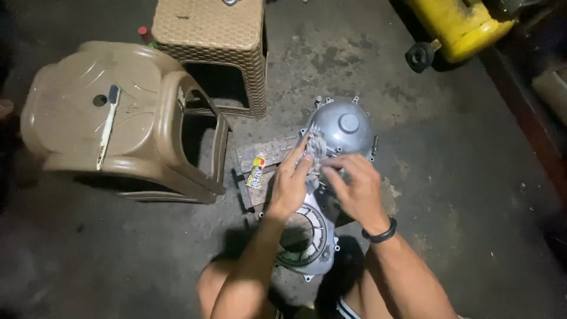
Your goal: Wiping and inspecting a motorcycle engine casing to remove debris and prepare for assembly.
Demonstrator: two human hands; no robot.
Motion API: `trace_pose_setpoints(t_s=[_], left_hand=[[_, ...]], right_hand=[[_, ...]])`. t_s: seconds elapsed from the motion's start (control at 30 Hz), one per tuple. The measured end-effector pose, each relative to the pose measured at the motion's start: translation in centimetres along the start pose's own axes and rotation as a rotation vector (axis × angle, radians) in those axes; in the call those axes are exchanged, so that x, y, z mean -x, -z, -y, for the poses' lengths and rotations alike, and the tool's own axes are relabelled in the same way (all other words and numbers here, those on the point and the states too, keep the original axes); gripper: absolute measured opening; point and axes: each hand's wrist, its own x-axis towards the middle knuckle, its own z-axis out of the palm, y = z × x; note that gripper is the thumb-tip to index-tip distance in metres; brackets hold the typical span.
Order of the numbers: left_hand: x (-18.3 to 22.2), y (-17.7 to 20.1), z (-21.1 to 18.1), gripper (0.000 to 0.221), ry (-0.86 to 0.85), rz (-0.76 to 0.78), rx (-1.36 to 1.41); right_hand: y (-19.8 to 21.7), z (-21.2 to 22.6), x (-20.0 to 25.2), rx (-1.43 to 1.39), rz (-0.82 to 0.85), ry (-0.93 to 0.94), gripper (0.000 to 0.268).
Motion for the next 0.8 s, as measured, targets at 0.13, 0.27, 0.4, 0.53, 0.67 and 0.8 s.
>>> trace_pose_setpoints(t_s=[0.13,0.27,0.4,0.53,0.67,0.8], left_hand=[[0.3,0.7,0.1,0.050,0.069,-0.033,0.014],[0.2,1.2,0.4,0.038,0.098,-0.067,-0.063],[-0.3,1.1,1.9,0.024,0.044,-0.100,-0.055],[0.0,0.9,2.2,0.021,-0.020,-0.121,-0.028],[0.4,-0.4,2.6,0.011,-0.450,0.044,-0.188],[1.7,-2.6,2.2,0.009,-0.677,0.200,-0.412]], right_hand=[[1.4,-2.4,0.1,-0.090,-0.121,-0.168,0.006],[2.2,-4.3,0.5,-0.279,-0.337,-0.376,0.011],[2.4,-4.6,-0.1,-0.560,-0.606,-0.534,0.011],[3.2,-6.2,-0.5,-0.404,-0.549,-0.492,0.009],[2.8,-4.4,-1.4,-0.955,-0.711,-0.638,0.005],[2.4,-3.5,-1.7,-1.092,-0.669,-0.677,0.013]])
